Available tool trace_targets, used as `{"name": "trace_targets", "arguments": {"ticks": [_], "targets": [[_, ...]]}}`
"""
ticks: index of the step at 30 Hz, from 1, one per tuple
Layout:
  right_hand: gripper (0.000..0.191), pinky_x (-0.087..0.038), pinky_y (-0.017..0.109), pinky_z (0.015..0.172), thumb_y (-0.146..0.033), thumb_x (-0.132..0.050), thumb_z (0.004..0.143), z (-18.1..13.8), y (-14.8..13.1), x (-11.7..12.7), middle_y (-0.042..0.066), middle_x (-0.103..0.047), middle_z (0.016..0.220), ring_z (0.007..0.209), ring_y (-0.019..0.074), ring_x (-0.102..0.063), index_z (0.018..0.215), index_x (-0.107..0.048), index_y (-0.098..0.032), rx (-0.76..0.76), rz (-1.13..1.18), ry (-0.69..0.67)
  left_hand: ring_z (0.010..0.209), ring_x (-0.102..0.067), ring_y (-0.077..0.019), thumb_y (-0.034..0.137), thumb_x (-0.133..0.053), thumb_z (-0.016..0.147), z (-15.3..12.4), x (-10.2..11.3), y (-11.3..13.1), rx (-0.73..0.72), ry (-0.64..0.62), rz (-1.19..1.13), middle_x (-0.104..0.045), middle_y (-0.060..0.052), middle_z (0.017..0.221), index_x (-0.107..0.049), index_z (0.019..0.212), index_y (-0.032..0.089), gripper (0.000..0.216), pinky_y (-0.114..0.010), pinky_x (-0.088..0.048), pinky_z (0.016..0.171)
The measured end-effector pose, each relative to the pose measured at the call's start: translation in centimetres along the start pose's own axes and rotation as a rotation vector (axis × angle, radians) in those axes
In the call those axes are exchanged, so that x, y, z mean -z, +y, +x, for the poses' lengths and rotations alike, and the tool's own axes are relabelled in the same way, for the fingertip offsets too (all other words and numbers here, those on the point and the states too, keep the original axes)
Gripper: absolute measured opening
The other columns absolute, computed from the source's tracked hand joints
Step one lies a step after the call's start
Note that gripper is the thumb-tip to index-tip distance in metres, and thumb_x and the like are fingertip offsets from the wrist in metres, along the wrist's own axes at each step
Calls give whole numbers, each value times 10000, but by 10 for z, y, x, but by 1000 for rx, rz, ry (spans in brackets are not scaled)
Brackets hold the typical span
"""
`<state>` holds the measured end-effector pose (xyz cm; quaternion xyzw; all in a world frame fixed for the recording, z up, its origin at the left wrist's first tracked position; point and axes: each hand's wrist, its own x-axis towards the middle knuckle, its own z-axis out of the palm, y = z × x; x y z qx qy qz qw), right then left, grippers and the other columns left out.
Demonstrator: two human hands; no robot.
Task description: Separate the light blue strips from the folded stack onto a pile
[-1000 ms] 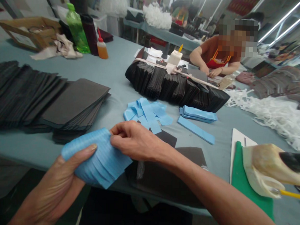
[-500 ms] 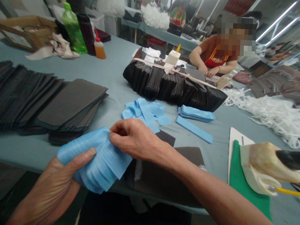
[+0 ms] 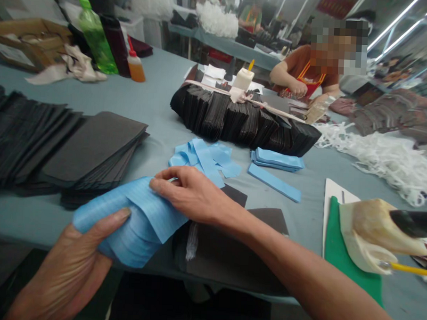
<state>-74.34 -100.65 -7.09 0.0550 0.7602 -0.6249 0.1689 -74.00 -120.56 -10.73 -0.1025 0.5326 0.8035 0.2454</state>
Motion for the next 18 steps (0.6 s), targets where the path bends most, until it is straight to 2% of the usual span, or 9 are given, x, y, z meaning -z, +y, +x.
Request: {"name": "trace_targets", "arguments": {"ticks": [3, 6, 14, 18], "targets": [[469, -339, 233, 537, -582, -879, 875, -1, 5, 6, -45, -546, 703, 615, 103, -449, 857, -652, -171, -47, 111, -125, 1318, -744, -425, 278, -974, 744, 1, -1, 2, -12, 4, 7, -886, -56, 1222, -910, 1032, 240, 298, -409, -686, 990], [612, -272, 230, 492, -719, -885, 801, 2, 12, 12, -65, -464, 636, 567, 89, -379, 738, -585, -189, -14, 80, -83, 1306, -748, -444, 305, -1022, 688, 3, -2, 1, -8, 25, -22, -889, -89, 1197, -912, 1035, 235, 371, -437, -699, 975], [632, -265, 223, 477, -750, -854, 816, 9, 16, 22, -63, -457, 613, 546, 86, -368, 705, -587, -189, 41, 44, -47, 1351, -725, -429, 241, -973, 735, 7, -5, -3, -32, 10, -50, -877, -54, 1253, -911, 1083, 273, 355, -452, -673, 1040], [632, -256, 230, 465, -771, -792, 866, 8, 16, 20, -60, -446, 616, 540, 88, -362, 714, -595, -190, 60, 19, -46, 1350, -724, -431, 284, -1014, 686, 9, -5, -1, -26, 40, -38, -883, -49, 1228, -912, 1071, 289, 398, -425, -693, 992]]}}
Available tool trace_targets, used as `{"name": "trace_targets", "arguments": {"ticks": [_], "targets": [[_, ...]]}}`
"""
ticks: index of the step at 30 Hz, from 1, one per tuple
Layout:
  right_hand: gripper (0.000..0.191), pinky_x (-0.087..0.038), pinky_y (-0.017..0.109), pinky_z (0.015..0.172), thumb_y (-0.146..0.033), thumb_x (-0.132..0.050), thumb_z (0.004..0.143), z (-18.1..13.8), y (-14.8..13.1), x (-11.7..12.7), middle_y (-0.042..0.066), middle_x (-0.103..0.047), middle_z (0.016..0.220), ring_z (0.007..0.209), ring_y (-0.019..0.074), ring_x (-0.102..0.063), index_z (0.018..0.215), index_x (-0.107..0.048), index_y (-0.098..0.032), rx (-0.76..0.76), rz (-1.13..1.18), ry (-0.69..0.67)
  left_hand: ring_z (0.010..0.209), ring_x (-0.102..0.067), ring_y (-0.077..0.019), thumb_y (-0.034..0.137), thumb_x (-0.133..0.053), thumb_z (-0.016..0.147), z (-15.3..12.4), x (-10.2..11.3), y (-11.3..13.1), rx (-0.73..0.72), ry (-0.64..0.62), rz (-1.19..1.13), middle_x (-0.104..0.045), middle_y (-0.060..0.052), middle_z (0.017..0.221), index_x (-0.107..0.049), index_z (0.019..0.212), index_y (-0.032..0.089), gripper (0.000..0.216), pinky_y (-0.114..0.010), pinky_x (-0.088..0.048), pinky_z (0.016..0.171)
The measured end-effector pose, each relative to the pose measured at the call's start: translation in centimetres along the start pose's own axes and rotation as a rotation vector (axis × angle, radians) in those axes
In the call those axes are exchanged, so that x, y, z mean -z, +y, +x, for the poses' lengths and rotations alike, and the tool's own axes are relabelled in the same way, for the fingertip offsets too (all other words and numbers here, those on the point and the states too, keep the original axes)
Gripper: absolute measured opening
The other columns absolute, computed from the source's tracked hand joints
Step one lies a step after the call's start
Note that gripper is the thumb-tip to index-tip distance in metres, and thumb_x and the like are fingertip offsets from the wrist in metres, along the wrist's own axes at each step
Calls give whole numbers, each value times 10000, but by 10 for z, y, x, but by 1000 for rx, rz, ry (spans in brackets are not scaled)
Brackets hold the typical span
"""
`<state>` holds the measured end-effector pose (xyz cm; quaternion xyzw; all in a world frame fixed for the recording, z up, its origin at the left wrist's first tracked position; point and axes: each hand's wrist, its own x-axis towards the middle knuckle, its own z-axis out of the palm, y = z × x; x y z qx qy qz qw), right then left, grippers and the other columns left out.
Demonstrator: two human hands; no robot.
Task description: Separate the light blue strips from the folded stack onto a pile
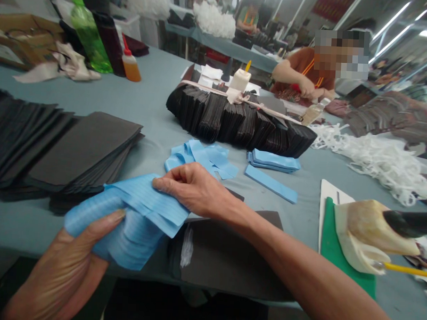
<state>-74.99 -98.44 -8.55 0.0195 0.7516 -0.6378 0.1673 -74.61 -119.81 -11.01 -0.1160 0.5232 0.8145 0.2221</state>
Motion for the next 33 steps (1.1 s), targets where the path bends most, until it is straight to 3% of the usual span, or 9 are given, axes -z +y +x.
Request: {"name": "trace_targets", "arguments": {"ticks": [5, 9, 12, 15, 20, 26, 30, 33], "targets": [[660, -224, 239, 465, -789, -729, 913, 1, 1, -3, -69, -362, 615, 542, 89, -324, 678, -486, -222, 43, -63, 96, 1325, -742, -413, 393, -1066, 623, 1, 2, 1, 3, 50, 36, -893, -43, 1181, -919, 980, 294, 398, -336, -712, 886], [673, -225, 246, 477, -805, -681, 940, 2, 2, -4, -61, -351, 630, 553, 93, -325, 673, -454, -230, 53, -78, 135, 1336, -734, -406, 407, -1046, 672, 0, 3, -1, -11, 61, 49, -887, -44, 1204, -917, 1021, 293, 389, -372, -696, 962], [668, -236, 248, 485, -801, -692, 934, 3, 1, -5, -60, -363, 636, 562, 94, -323, 676, -471, -226, 88, -73, 154, 1371, -704, -414, 338, -1027, 665, 1, 3, 0, -5, 27, 15, -870, -52, 1262, -906, 1024, 259, 387, -413, -670, 1040], [645, -241, 243, 491, -782, -736, 912, 3, 0, -5, -60, -386, 642, 571, 93, -329, 697, -520, -213, 124, -60, 154, 1368, -700, -416, 212, -996, 604, 3, 3, 3, 78, 7, -66, -856, -49, 1303, -883, 1112, 248, 521, -426, -677, 1028], [536, -279, 234, 484, -711, -767, 929, 0, -4, -7, -51, -484, 667, 583, 111, -406, 883, -655, -189, 144, -51, 126, 1336, -719, -411, 137, -977, 567, 3, 8, 6, 188, 46, -203, -859, -31, 1269, -857, 1168, 272, 628, -438, -668, 1049], [442, -267, 239, 479, -625, -723, 1001, -5, -11, -11, -66, -441, 667, 572, 108, -368, 918, -632, -200, 186, -55, 134, 1328, -722, -386, 169, -989, 629, 2, 14, 3, 94, -35, -162, -873, -30, 1136, -855, 873, 252, 290, -372, -671, 1016], [485, -314, 242, 516, -657, -747, 971, -5, -13, -13, -47, -499, 725, 616, 111, -413, 914, -636, -189, 154, -4, 120, 1373, -702, -405, 205, -988, 684, 1, 11, -1, 82, -19, -126, -869, -29, 1242, -890, 993, 274, 332, -409, -683, 1018], [527, -333, 231, 526, -668, -836, 899, -3, -13, -15, -55, -501, 721, 611, 98, -415, 863, -620, -189, 100, 144, 84, 1374, -703, -425, 336, -994, 754, 1, 8, -3, 54, -21, -75, -881, -34, 1218, -904, 1041, 274, 307, -435, -671, 1048]]}}
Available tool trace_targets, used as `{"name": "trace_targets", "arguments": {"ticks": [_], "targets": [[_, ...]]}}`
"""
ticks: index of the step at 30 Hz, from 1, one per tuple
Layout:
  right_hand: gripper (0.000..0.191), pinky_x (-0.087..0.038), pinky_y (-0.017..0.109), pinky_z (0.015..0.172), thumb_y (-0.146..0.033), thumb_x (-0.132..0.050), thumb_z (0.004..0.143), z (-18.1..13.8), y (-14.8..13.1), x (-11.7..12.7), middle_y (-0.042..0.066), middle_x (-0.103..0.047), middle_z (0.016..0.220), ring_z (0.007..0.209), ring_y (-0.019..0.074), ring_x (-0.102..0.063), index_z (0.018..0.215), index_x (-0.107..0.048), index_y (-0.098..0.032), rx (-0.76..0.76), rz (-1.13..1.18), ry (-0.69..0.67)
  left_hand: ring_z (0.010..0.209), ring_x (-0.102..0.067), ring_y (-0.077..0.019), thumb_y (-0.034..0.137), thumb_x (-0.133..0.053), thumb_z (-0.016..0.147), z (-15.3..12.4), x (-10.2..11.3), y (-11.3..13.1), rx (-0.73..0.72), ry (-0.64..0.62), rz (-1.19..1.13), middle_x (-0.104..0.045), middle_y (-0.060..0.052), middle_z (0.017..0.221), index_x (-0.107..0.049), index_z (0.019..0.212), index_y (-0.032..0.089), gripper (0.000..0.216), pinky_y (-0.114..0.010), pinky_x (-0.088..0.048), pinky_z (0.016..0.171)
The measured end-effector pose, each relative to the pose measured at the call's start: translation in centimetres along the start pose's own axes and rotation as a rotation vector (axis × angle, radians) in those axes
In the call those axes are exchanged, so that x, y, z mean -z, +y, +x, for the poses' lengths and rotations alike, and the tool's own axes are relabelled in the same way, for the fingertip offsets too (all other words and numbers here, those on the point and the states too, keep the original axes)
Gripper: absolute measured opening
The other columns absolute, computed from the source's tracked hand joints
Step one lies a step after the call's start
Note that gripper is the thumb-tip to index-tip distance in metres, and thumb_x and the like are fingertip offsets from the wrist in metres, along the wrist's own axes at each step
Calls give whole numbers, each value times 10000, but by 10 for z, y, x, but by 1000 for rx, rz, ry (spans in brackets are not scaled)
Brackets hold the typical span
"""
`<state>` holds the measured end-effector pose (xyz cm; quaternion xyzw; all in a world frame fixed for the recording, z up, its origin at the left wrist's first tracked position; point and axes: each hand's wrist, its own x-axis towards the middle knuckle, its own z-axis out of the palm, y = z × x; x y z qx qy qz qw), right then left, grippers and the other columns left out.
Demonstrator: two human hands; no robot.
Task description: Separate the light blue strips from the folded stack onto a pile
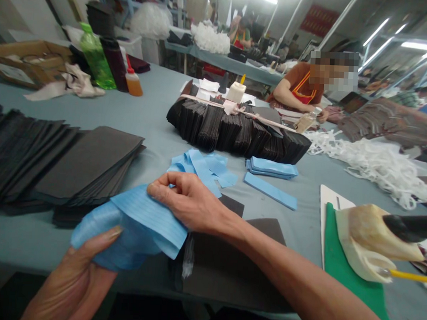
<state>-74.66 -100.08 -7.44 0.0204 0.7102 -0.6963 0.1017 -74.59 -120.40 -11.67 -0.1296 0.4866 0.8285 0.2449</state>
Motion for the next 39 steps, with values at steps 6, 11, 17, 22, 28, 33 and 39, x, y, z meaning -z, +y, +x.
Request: {"name": "trace_targets", "arguments": {"ticks": [6, 11, 17, 22, 28, 33, 39], "targets": [[604, -303, 218, 494, -640, -1000, 696, 3, -2, -5, -75, -478, 640, 566, 84, -378, 760, -590, -201, -136, 290, 4, 1294, -754, -422, 429, -1075, 603, 2, -3, -9, -82, 140, 63, -888, -45, 1170, -905, 1038, 273, 492, -465, -664, 1060], [577, -317, 230, 514, -652, -961, 753, 3, 3, -12, -64, -494, 680, 587, 91, -390, 798, -605, -199, -77, 209, 26, 1357, -714, -397, 424, -1038, 665, 0, -9, -12, -88, 134, 45, -873, -56, 1226, -900, 1043, 253, 437, -378, -676, 1003], [510, -324, 244, 510, -684, -789, 924, 0, 14, -17, -56, -479, 725, 605, 114, -411, 918, -587, -215, 16, 27, 41, 1303, -738, -388, 374, -993, 733, -5, -10, -12, -6, 72, -104, -848, -79, 1301, -896, 1082, 223, 393, -392, -671, 1019], [349, -297, 246, 494, -548, -631, 1040, 0, 17, -18, -65, -433, 701, 585, 112, -376, 926, -566, -225, 72, -117, 65, 1297, -747, -393, 424, -997, 762, -10, -9, -11, -2, 39, -47, -831, -84, 1361, -890, 1183, 252, 467, -434, -660, 1053], [327, -294, 262, 497, -542, -632, 1028, -2, 18, -18, -59, -445, 676, 585, 130, -394, 934, -586, -232, 80, -207, 86, 1201, -801, -393, 379, -1049, 667, -11, -12, -12, 9, 46, -16, -847, -83, 1338, -911, 1120, 256, 488, -396, -697, 961], [297, -309, 276, 535, -499, -613, 1048, -3, 19, -15, -64, -440, 661, 589, 135, -409, 926, -584, -230, 116, -283, 90, 1259, -778, -396, 313, -1027, 678, -8, -14, -13, 6, 63, 4, -860, -95, 1302, -908, 1118, 236, 462, -376, -697, 952], [296, -338, 287, 609, -434, -568, 1047, 9, 26, 9, -35, -504, 735, 673, 140, -458, 836, -543, -227, 252, -473, 273, 1345, -734, -393, 157, -976, 648, -7, -16, -5, 16, 99, -29, -860, -84, 1306, -888, 1161, 223, 525, -377, -689, 981]]}}
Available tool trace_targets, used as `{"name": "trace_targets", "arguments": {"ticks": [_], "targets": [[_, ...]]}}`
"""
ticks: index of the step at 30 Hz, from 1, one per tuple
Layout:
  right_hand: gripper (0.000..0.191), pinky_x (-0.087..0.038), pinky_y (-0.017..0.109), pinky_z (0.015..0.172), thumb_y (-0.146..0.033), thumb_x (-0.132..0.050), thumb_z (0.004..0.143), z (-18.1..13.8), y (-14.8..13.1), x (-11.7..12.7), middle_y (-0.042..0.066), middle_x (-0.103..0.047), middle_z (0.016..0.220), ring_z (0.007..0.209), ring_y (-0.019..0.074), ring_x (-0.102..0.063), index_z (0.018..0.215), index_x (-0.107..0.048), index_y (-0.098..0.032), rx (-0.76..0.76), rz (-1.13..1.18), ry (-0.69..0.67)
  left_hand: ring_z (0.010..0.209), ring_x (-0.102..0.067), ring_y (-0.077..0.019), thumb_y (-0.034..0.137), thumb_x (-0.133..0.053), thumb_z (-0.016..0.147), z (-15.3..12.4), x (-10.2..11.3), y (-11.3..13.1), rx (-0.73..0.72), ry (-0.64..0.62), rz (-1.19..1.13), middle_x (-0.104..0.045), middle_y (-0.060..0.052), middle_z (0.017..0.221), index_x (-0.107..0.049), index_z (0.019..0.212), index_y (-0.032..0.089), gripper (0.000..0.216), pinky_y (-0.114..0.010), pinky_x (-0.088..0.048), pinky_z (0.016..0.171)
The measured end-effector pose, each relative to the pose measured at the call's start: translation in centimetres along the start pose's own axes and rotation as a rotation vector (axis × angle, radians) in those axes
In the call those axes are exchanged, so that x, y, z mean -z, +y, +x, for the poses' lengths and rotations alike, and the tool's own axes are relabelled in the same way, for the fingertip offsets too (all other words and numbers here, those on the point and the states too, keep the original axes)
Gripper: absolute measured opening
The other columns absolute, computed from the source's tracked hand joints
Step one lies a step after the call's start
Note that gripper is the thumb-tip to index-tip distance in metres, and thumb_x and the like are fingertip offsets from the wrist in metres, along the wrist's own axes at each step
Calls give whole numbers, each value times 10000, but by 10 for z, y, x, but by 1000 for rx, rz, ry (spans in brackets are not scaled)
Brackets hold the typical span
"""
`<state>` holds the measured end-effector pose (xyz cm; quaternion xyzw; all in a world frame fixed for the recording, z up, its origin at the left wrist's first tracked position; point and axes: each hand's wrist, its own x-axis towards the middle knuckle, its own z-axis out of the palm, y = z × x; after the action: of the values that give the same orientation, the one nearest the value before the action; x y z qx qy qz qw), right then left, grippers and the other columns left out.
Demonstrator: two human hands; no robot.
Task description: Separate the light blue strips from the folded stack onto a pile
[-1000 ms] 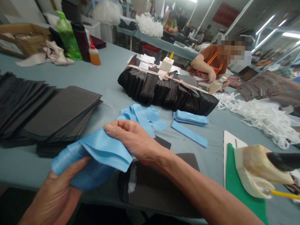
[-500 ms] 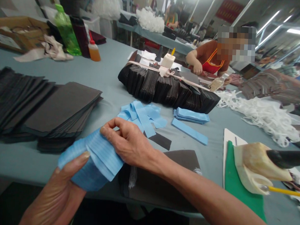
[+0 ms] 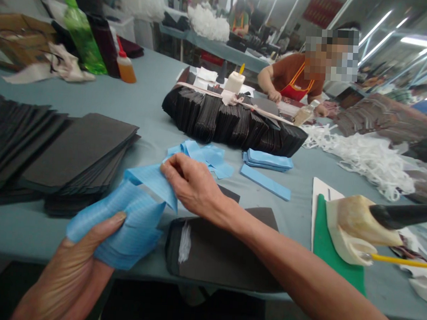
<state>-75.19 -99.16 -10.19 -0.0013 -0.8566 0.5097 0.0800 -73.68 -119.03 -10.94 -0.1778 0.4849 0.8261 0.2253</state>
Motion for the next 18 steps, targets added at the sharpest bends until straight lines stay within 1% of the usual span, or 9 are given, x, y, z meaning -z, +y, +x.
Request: {"name": "trace_targets", "arguments": {"ticks": [2, 4, 7, 9, 12, 15, 18], "targets": [[312, -331, 280, 576, -463, -576, 1031, 6, 11, 7, -44, -476, 704, 636, 136, -443, 827, -540, -230, -56, 40, -1, 1323, -746, -411, 158, -990, 626, 1, 0, 3, 5, 33, -2, -880, -97, 1231, -894, 1122, 208, 508, -405, -696, 975], [312, -314, 271, 539, -488, -592, 1010, 12, 22, 14, -54, -460, 681, 592, 126, -411, 846, -561, -224, -129, 92, -7, 1291, -765, -414, 148, -994, 614, 1, 2, 5, 20, 55, -15, -894, -87, 1167, -898, 1089, 218, 490, -417, -705, 956], [353, -284, 261, 503, -543, -625, 971, 20, 37, 24, -58, -453, 667, 564, 115, -381, 856, -592, -212, -194, 142, 18, 1254, -786, -399, 148, -1010, 597, 3, 4, 7, 56, 75, -19, -900, -68, 1134, -898, 1069, 231, 492, -390, -712, 923], [394, -268, 257, 488, -587, -659, 931, 24, 45, 30, -55, -464, 656, 556, 112, -384, 844, -605, -207, -221, 140, 48, 1227, -795, -409, 211, -1068, 548, 4, 5, 8, 49, 109, -1, -902, -90, 1093, -900, 1031, 206, 511, -370, -718, 888], [446, -267, 252, 476, -636, -701, 886, 29, 54, 39, -54, -493, 641, 539, 109, -397, 857, -627, -198, -258, 128, 84, 1181, -809, -426, 296, -1117, 472, 6, 6, 9, 29, 144, 17, -901, -105, 1026, -903, 980, 193, 560, -381, -729, 846], [466, -275, 248, 475, -645, -729, 877, 35, 60, 48, -55, -504, 635, 540, 109, -408, 884, -648, -186, -255, 103, 120, 1164, -817, -413, 222, -1077, 499, 7, 6, 10, 23, 145, 20, -901, -94, 1077, -906, 1004, 205, 534, -379, -730, 838], [478, -262, 249, 480, -645, -750, 890, 40, 63, 58, -56, -484, 631, 548, 101, -385, 828, -641, -184, -234, 40, 149, 1162, -818, -412, 162, -1037, 500, 9, 7, 11, 29, 155, 25, -899, -91, 1117, -908, 1002, 214, 520, -382, -731, 830]]}}
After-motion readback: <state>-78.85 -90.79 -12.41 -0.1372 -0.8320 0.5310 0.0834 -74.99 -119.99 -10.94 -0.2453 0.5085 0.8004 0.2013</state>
